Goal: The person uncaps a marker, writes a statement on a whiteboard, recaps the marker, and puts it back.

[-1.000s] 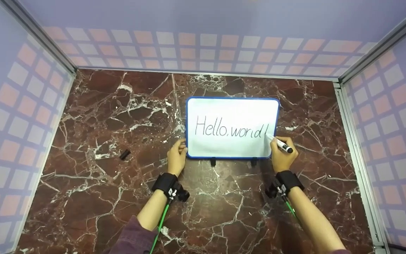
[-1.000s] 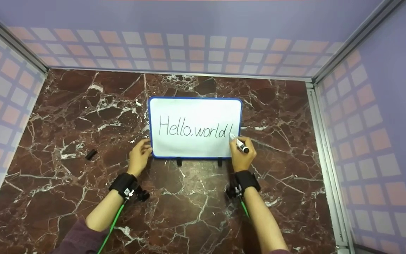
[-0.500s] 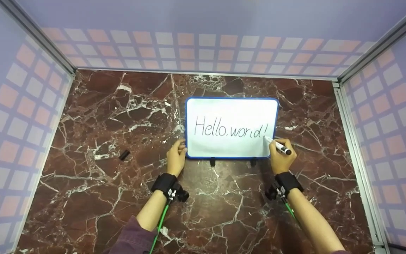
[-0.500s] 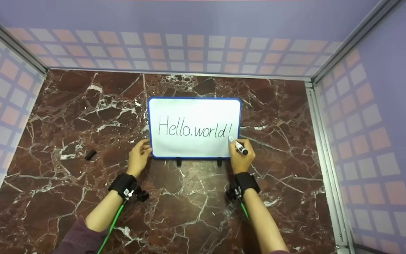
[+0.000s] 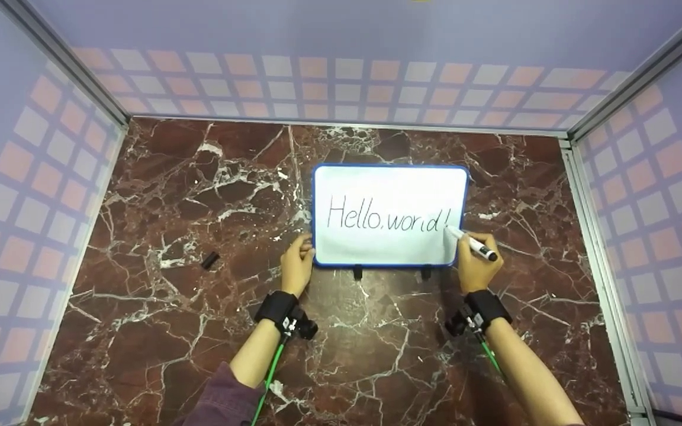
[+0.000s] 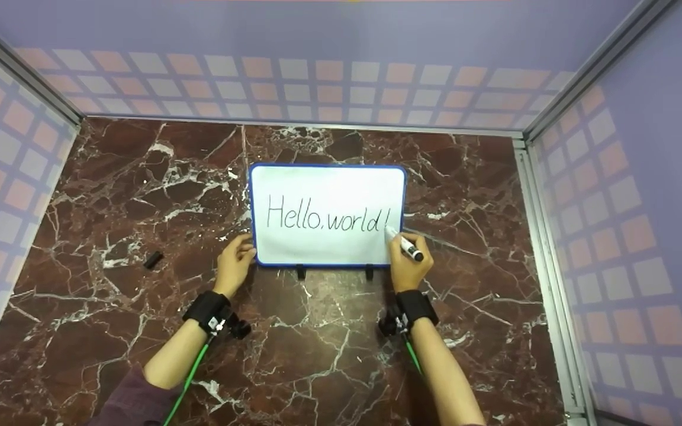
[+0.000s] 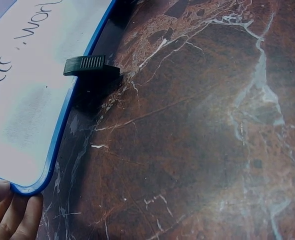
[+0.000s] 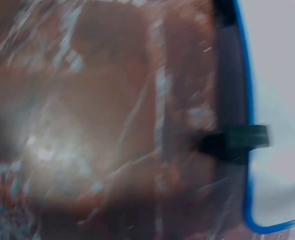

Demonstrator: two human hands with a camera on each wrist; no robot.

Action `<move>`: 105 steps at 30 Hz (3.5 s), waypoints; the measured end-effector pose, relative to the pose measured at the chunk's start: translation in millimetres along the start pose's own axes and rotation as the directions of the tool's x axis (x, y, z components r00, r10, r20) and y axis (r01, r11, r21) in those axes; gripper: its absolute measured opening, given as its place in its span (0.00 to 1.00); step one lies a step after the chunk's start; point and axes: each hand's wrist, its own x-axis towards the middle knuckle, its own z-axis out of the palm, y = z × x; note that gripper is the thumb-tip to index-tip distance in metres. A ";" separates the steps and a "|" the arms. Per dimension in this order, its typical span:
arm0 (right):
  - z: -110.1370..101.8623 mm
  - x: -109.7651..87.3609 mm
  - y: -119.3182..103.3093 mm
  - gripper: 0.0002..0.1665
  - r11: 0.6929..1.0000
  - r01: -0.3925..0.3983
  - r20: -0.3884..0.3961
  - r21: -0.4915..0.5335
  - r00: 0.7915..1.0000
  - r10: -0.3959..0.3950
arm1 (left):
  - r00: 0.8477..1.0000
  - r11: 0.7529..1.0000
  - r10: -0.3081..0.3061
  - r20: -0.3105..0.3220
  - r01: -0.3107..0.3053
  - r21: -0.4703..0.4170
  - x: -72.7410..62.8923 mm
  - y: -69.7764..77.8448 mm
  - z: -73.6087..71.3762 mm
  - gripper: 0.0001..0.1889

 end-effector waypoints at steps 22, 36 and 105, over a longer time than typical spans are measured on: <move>-19.5 20.5 -5.5 0.06 0.917 -0.222 0.138 0.331 0.973 0.186 | 0.991 0.987 0.073 -0.113 -0.056 0.152 18.9 -29.1 -77.0 0.14; -27.3 14.7 7.6 0.05 0.870 -0.211 0.135 0.445 0.976 0.168 | 0.974 0.907 0.115 -0.193 -0.024 0.420 18.0 -76.1 -121.8 0.13; -22.5 0.7 -24.2 0.11 0.584 -0.548 0.414 0.598 0.836 0.361 | 0.865 0.875 0.470 0.176 -0.483 0.033 -7.8 70.6 -30.4 0.14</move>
